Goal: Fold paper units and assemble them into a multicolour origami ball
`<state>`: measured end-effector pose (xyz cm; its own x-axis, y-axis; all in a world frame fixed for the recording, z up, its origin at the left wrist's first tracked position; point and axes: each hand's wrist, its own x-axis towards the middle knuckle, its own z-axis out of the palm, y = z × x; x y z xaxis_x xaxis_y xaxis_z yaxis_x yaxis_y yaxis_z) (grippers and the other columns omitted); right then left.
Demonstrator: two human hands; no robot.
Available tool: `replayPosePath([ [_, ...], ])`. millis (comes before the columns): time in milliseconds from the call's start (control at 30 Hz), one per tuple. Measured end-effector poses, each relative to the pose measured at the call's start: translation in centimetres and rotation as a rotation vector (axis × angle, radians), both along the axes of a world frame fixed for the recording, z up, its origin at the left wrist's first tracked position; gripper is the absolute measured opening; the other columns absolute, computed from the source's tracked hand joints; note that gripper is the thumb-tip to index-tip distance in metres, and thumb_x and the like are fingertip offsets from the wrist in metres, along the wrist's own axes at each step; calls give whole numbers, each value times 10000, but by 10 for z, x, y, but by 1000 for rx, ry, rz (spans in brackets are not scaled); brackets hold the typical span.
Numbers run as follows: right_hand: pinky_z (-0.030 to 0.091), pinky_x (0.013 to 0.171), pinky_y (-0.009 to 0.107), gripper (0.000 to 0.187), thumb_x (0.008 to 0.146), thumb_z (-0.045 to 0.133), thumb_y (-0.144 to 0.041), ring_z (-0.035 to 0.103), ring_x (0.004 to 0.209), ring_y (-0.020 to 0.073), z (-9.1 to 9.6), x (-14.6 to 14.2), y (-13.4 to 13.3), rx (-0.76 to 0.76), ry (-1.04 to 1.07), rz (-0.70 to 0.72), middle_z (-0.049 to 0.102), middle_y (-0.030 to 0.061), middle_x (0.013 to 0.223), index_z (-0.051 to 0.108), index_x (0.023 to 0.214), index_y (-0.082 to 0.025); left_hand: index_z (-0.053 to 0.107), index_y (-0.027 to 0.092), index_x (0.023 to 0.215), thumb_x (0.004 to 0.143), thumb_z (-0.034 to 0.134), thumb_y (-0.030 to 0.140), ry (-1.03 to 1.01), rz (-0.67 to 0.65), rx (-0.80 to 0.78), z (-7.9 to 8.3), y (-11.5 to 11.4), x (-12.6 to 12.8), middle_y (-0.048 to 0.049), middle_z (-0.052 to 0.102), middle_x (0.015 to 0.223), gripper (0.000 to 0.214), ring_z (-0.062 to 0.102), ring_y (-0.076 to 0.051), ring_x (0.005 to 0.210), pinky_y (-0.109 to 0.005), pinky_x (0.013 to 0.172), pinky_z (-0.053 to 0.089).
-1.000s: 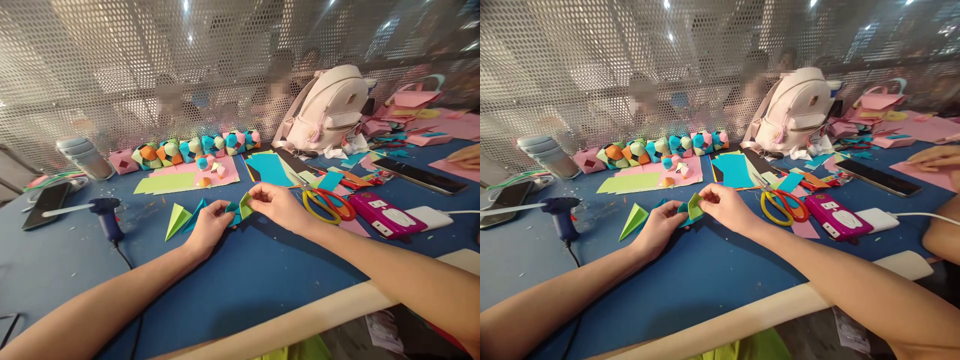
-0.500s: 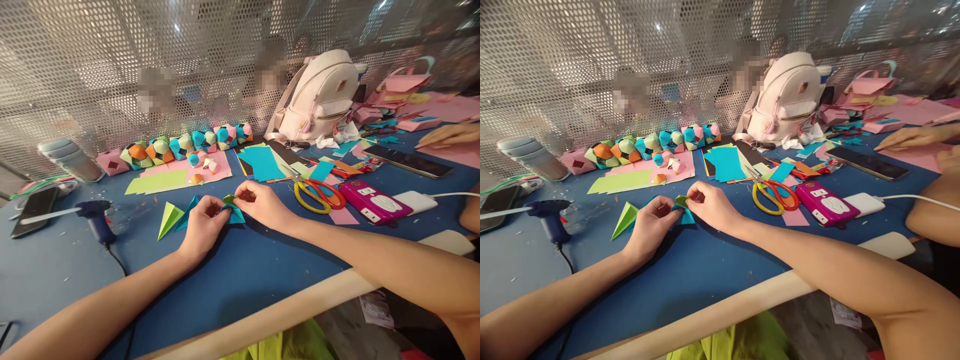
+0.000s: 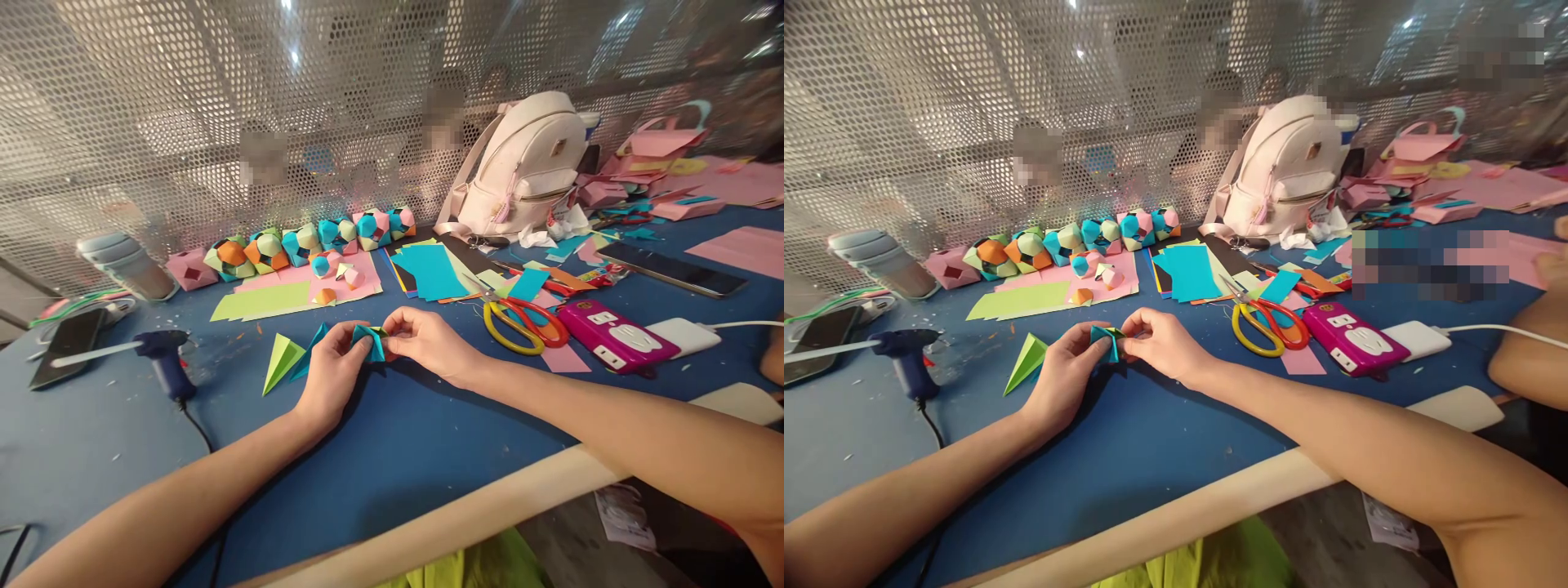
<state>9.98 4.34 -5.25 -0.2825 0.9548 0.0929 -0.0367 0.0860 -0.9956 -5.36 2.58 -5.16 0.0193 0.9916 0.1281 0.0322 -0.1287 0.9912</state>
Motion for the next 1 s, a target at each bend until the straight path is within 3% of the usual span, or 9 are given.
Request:
replayPosePath([
  [200, 513, 681, 301, 182, 721, 655, -298, 612, 686, 132, 4, 0, -6, -27, -18, 63, 601, -9, 719, 550, 791, -168, 629, 159, 809, 726, 662, 289, -32, 31, -4, -5, 1, -2, 8, 631, 743, 158, 540, -119, 697, -250, 681, 421],
  [367, 415, 572, 250, 247, 713, 663, -342, 505, 611, 109, 5, 1, -13, 212, -241, -47, 517, -45, 664, 466, 757, -199, 583, 155, 755, 705, 670, 255, -31, 87, -22, -6, 1, -1, 27, 602, 683, 142, 518, -99, 642, -219, 606, 390],
  [567, 374, 554, 246, 117, 771, 563, -274, 472, 571, 107, 3, 2, -11, 380, -372, -137, 525, -37, 626, 486, 724, -198, 579, 172, 824, 688, 679, 260, -120, 14, -63, -1, -4, 4, 42, 595, 653, 190, 528, -105, 570, -236, 564, 425],
  [767, 395, 547, 251, 94, 764, 567, -256, 477, 554, 110, 2, 6, -5, 374, -328, -129, 529, -33, 608, 499, 731, -201, 644, 163, 835, 680, 701, 262, -82, -1, -29, -3, -2, 2, 23, 611, 723, 193, 521, -97, 633, -228, 613, 416],
  [1000, 399, 524, 242, 98, 739, 588, -223, 514, 546, 112, 2, 12, 4, 324, -343, -101, 540, -31, 579, 508, 695, -189, 669, 163, 854, 676, 726, 278, -178, -99, -116, -2, -2, 3, 10, 639, 754, 219, 557, -113, 676, -243, 645, 447],
])
